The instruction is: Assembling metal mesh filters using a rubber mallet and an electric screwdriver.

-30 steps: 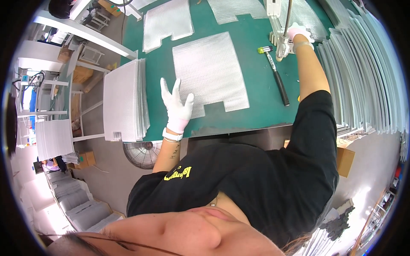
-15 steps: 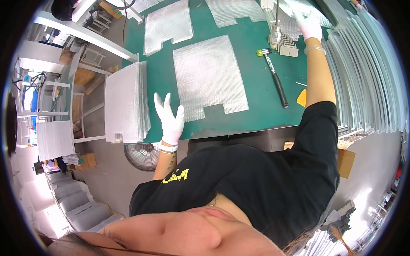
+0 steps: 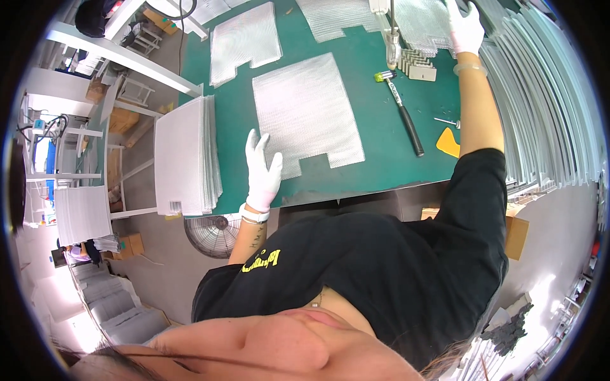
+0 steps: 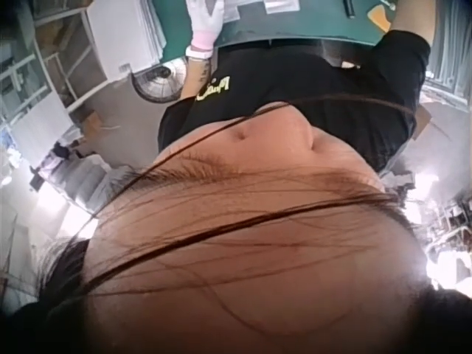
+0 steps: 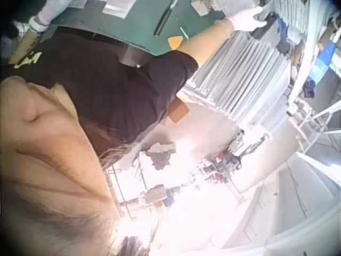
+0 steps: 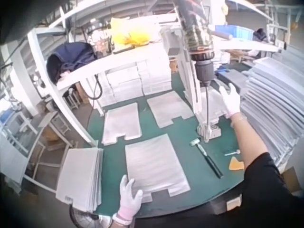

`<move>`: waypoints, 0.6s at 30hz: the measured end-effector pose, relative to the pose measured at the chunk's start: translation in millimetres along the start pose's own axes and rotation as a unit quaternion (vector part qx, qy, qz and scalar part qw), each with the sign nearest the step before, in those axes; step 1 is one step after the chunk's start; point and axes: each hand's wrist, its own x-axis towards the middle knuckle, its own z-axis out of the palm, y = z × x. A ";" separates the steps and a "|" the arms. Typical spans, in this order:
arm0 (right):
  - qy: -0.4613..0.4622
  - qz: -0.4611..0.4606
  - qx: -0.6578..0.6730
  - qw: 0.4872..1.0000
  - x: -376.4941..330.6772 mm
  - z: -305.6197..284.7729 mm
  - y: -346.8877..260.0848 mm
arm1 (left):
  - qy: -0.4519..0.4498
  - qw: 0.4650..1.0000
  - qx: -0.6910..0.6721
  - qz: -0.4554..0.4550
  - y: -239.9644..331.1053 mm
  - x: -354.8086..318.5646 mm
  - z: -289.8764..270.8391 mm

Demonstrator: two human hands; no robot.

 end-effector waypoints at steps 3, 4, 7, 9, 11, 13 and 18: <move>-0.031 -0.166 -0.018 0.986 -45.8 -12.5 0.9 | -0.072 0.993 -0.092 -0.004 0.2 11.2 6.6; -0.078 -0.200 0.006 0.977 -77.0 -6.0 -5.5 | -0.137 0.958 -0.237 -0.085 9.9 15.0 5.0; -0.211 -0.198 0.063 0.955 -196.4 -20.6 -57.5 | -0.089 0.838 -0.516 -0.151 56.8 26.3 27.5; -0.275 -0.179 0.103 0.939 -266.2 -33.4 -73.9 | 0.012 0.762 -0.633 -0.135 86.9 35.7 36.7; -0.382 -0.219 0.055 0.896 -301.5 -47.1 -89.7 | 0.145 0.800 -0.565 -0.143 102.1 42.4 32.7; -0.418 -0.191 0.019 0.888 -306.1 -58.4 -98.3 | 0.155 0.851 -0.475 -0.164 87.0 37.8 26.4; -0.270 -0.287 -0.061 0.917 -255.1 -67.7 -78.8 | 0.084 0.896 -0.387 -0.203 35.2 15.0 -7.2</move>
